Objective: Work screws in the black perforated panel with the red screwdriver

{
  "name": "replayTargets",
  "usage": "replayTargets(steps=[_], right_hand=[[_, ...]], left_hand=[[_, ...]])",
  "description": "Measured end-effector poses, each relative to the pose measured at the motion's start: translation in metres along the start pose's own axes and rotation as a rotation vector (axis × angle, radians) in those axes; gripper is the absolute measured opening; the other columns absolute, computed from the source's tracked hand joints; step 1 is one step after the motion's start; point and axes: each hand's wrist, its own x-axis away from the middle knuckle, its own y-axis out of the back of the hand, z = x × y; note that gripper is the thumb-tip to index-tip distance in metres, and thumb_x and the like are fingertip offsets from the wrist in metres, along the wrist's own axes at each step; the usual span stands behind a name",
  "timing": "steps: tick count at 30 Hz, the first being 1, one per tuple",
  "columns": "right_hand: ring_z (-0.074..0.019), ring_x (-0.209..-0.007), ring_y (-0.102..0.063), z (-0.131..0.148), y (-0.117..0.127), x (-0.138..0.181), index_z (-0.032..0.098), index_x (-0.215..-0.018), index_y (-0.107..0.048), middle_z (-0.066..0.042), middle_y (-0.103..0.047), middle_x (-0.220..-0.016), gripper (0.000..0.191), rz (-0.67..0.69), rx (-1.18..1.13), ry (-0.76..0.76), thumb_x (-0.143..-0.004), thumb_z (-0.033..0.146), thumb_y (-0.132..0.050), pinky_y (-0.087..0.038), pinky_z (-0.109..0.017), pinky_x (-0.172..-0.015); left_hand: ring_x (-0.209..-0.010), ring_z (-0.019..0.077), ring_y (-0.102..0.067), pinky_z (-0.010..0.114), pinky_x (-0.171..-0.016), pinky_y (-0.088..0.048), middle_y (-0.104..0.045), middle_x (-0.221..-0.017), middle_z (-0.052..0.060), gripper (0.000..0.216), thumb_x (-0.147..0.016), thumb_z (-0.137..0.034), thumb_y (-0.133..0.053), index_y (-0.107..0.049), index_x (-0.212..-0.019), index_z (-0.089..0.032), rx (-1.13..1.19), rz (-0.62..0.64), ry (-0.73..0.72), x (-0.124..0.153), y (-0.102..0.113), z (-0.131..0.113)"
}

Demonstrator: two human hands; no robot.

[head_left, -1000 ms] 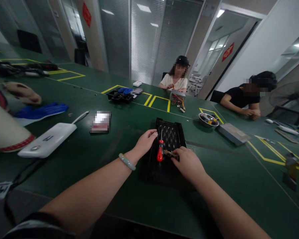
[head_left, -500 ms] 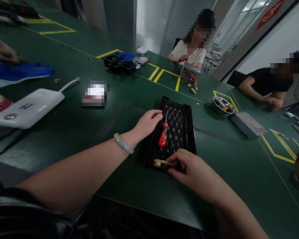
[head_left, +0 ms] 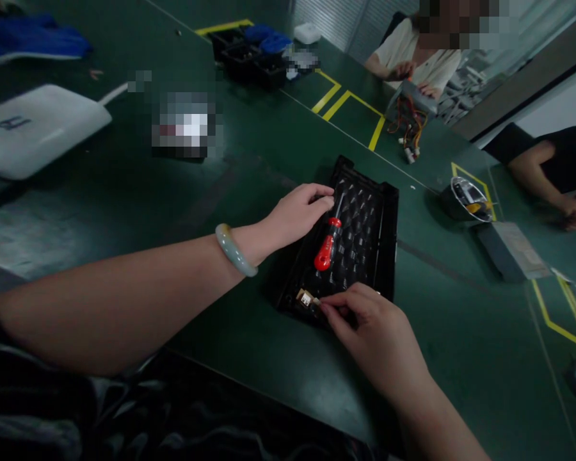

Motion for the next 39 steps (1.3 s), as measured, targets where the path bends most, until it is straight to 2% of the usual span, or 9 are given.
replayTargets(steps=[4, 9, 16, 24, 29, 35, 39], right_hand=[[-0.0084, -0.073, -0.060, 0.003, 0.004, 0.005, 0.026, -0.098, -0.074, 0.005, -0.063, -0.084, 0.011, -0.057, 0.020, 0.063, -0.094, 0.017, -0.070, -0.044, -0.024, -0.065], [-0.0105, -0.072, -0.059, 0.005, 0.009, 0.009, 0.023, -0.097, -0.073, 0.003, -0.062, -0.083, 0.008, -0.020, 0.109, 0.141, -0.095, 0.017, -0.068, -0.045, -0.026, -0.065], [-0.0121, -0.072, -0.059, 0.005, 0.011, 0.007, 0.023, -0.096, -0.073, 0.002, -0.062, -0.082, 0.008, 0.015, 0.130, 0.098, -0.096, 0.019, -0.067, -0.043, -0.027, -0.062], [-0.0112, -0.069, -0.057, 0.006, 0.009, 0.007, 0.023, -0.094, -0.073, 0.003, -0.060, -0.079, 0.007, -0.007, 0.148, 0.130, -0.095, 0.018, -0.068, -0.041, -0.027, -0.061], [-0.0107, -0.068, -0.056, 0.006, 0.010, 0.009, 0.023, -0.093, -0.072, 0.003, -0.059, -0.078, 0.005, -0.084, 0.172, 0.153, -0.095, 0.019, -0.069, -0.041, -0.027, -0.061], [-0.0135, -0.074, -0.059, 0.004, 0.012, 0.007, 0.023, -0.099, -0.072, 0.001, -0.063, -0.085, 0.012, 0.022, 0.210, 0.204, -0.101, 0.026, -0.061, -0.045, -0.030, -0.067], [-0.0132, -0.076, -0.060, 0.002, 0.012, 0.006, 0.025, -0.101, -0.073, 0.001, -0.065, -0.087, 0.011, 0.054, 0.177, 0.176, -0.101, 0.027, -0.062, -0.046, -0.030, -0.069]], left_hand=[[-0.125, 0.0193, -0.060, 0.034, -0.111, -0.045, -0.066, -0.136, 0.006, 0.033, -0.099, -0.028, -0.054, -0.065, -0.128, -0.018, -0.004, 0.010, 0.003, 0.002, 0.001, -0.002], [-0.128, 0.0210, -0.059, 0.035, -0.112, -0.044, -0.065, -0.138, 0.007, 0.036, -0.098, -0.027, -0.055, -0.064, -0.131, -0.016, -0.029, 0.016, -0.007, 0.001, 0.001, -0.001], [-0.130, 0.0229, -0.057, 0.036, -0.115, -0.042, -0.064, -0.138, 0.006, 0.035, -0.095, -0.025, -0.057, -0.065, -0.128, -0.020, -0.015, 0.007, -0.014, -0.001, -0.001, 0.004], [-0.127, 0.0222, -0.059, 0.037, -0.114, -0.043, -0.064, -0.138, 0.006, 0.037, -0.094, -0.025, -0.058, -0.063, -0.131, -0.020, -0.044, 0.007, -0.032, -0.002, -0.001, 0.007], [-0.129, 0.0221, -0.058, 0.036, -0.115, -0.042, -0.064, -0.138, 0.006, 0.036, -0.094, -0.024, -0.058, -0.064, -0.129, -0.019, -0.050, 0.003, -0.042, -0.002, -0.001, 0.006], [-0.129, 0.0234, -0.058, 0.038, -0.115, -0.043, -0.064, -0.139, 0.006, 0.037, -0.093, -0.025, -0.059, -0.065, -0.130, -0.021, -0.064, -0.008, -0.032, -0.001, -0.001, 0.006], [-0.132, 0.0233, -0.056, 0.037, -0.116, -0.041, -0.063, -0.138, 0.006, 0.035, -0.093, -0.023, -0.058, -0.065, -0.127, -0.021, -0.059, -0.003, -0.043, -0.001, -0.001, 0.005]])
